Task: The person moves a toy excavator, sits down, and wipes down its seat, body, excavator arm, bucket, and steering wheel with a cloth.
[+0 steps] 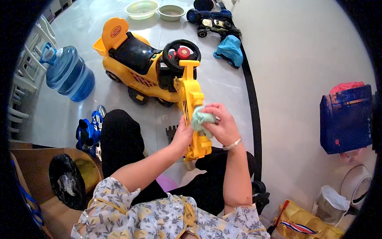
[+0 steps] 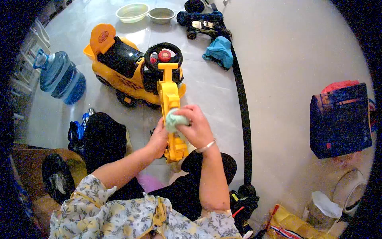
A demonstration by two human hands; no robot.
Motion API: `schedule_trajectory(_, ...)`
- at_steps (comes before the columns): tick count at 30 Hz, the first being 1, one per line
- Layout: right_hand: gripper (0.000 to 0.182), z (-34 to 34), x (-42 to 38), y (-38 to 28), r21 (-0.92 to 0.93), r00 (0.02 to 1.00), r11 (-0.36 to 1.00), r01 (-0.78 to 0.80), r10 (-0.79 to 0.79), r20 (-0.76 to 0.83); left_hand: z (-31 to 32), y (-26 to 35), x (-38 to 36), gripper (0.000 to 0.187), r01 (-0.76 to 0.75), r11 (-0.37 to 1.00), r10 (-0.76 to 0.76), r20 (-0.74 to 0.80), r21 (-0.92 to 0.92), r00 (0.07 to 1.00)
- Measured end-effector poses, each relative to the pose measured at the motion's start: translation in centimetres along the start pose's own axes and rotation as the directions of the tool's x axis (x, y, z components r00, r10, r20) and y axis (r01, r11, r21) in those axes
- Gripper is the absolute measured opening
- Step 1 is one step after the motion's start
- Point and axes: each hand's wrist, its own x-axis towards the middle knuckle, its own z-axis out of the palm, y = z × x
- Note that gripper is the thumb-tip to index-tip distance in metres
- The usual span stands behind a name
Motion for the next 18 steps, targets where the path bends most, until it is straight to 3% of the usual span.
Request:
schedule_trajectory(3, 0.031, 1.3, 2.4, 1.5, -0.207, 0.956, 0.969, 0.134, -0.181, -0.229, 0.4, 0.2, -0.2, 0.047, 0.024, 0.999, -0.026, -0.039, -0.043, 0.999)
schedule_trajectory(7, 0.032, 2.1, 5.3, 2.7, -0.122, 0.905, 0.987, 0.107, -0.147, -0.398, -0.9, -0.9, 0.4, 0.047, -0.051, 0.999, 0.051, -0.035, -0.014, 0.998)
schedule_trajectory(12, 0.032, 1.5, 9.9, 3.2, -0.159, 0.955, 0.985, 0.069, -0.112, -0.275, 0.3, 0.2, -1.1, 0.054, 0.042, 0.997, -0.037, -0.073, 0.066, 0.997)
schedule_trajectory(14, 0.030, 1.9, 12.0, 3.2, -0.280, 0.958, 0.956, 0.084, -0.155, -0.240, 0.5, -0.7, -0.7, 0.054, 0.012, 0.994, 0.003, -0.133, 0.113, 0.991)
schedule_trajectory(16, 0.030, 2.2, 13.8, 3.6, -0.299, 0.938, 0.939, 0.172, -0.249, -0.242, 0.1, -1.1, -0.4, 0.055, -0.039, 0.984, 0.054, -0.082, 0.171, 0.995)
schedule_trajectory(18, 0.032, 2.7, 15.2, 3.6, -0.479, 0.863, 0.825, 0.300, -0.449, -0.232, -1.0, -1.2, -0.2, 0.055, -0.024, 0.975, 0.036, -0.053, 0.220, 0.998)
